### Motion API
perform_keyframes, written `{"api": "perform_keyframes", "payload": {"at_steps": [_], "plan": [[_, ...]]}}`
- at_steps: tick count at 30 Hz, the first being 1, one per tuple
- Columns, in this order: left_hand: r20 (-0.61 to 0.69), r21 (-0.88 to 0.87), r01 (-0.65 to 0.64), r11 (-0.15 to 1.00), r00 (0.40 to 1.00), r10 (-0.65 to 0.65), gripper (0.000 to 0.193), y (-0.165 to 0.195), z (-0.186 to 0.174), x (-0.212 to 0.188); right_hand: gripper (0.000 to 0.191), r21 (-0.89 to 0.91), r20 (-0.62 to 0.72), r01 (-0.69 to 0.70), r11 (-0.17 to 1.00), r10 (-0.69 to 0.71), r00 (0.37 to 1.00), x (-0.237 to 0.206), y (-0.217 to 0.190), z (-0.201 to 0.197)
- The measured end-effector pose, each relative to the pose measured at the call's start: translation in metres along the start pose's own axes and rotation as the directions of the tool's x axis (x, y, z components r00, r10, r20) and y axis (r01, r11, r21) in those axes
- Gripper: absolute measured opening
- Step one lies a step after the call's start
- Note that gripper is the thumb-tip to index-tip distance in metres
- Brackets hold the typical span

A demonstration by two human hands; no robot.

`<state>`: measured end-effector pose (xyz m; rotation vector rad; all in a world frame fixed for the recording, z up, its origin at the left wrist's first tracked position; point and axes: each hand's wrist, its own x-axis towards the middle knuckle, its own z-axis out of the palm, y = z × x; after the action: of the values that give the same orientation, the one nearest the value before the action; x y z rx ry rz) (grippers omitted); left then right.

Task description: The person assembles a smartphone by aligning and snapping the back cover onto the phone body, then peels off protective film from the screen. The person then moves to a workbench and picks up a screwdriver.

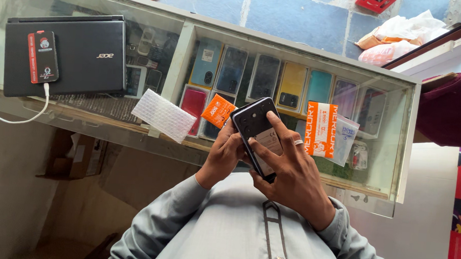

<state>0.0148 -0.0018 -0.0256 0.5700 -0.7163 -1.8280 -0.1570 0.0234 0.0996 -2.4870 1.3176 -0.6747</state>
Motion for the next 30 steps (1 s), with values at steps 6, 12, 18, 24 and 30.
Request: {"api": "perform_keyframes", "payload": {"at_steps": [6,12,18,24,30], "plan": [[-0.043,-0.004,-0.030,1.000,0.999,0.030,0.032,-0.007,-0.001,0.001,0.058,-0.008,-0.016,0.014,1.000,-0.014,1.000,-0.001,-0.001,0.003],[-0.027,0.075,-0.049,0.996,0.998,0.052,0.034,0.001,0.004,-0.001,0.063,-0.006,0.000,0.001,1.000,-0.001,1.000,-0.002,-0.004,0.004],[-0.071,0.099,0.016,0.995,0.997,-0.009,0.034,0.006,0.005,-0.003,0.062,-0.008,-0.004,-0.005,1.000,0.005,1.000,-0.002,-0.008,0.004],[-0.007,-0.021,-0.022,1.000,1.000,0.022,0.037,0.011,0.008,-0.009,0.064,0.087,0.004,-0.049,0.995,0.049,0.999,-0.004,-0.010,0.001],[0.062,-0.074,-0.023,0.997,0.998,0.028,0.082,0.035,0.029,-0.020,0.065,0.276,-0.028,0.010,0.961,-0.002,1.000,-0.007,0.001,0.008]]}}
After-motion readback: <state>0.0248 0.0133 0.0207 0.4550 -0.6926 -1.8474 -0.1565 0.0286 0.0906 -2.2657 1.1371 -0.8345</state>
